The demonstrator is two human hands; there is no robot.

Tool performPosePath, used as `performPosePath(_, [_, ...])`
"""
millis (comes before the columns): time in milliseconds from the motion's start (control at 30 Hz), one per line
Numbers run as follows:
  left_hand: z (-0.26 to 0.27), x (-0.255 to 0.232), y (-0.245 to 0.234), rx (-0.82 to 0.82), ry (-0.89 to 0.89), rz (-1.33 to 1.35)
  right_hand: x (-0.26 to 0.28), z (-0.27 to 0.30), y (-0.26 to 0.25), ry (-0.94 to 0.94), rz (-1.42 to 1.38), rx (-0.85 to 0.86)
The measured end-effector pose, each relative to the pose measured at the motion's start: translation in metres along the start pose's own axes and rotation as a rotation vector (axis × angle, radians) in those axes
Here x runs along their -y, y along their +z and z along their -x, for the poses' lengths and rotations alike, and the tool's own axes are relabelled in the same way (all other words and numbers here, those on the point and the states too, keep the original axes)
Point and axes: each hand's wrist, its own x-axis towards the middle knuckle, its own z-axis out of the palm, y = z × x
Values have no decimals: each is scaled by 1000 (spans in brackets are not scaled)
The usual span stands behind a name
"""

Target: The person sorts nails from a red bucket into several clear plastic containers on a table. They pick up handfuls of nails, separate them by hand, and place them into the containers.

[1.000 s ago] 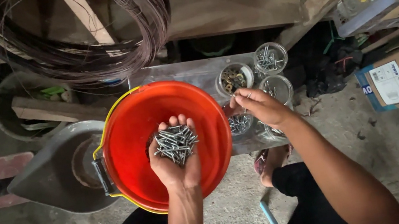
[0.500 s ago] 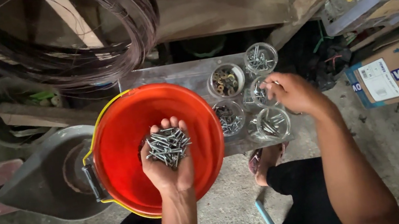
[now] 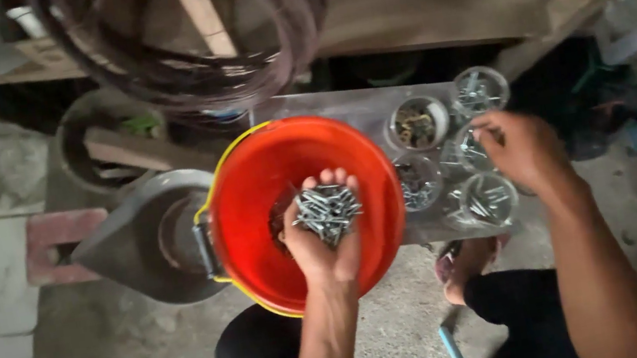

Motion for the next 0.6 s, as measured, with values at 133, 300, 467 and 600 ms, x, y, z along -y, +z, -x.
performPosePath(133, [-2,0,-4,-4,5,3,69,48,17,-266,-583,-278])
performPosePath(300, [1,-1,-6,41,3,-25,143,86,24,-856,-571,-188])
performPosePath(467, [3,-2,-13,69,9,-13,156,90,51,-935,-440,-223])
performPosePath(600, [-3,-5,-23,101,23,-23,177,94,52,-915,-394,-264])
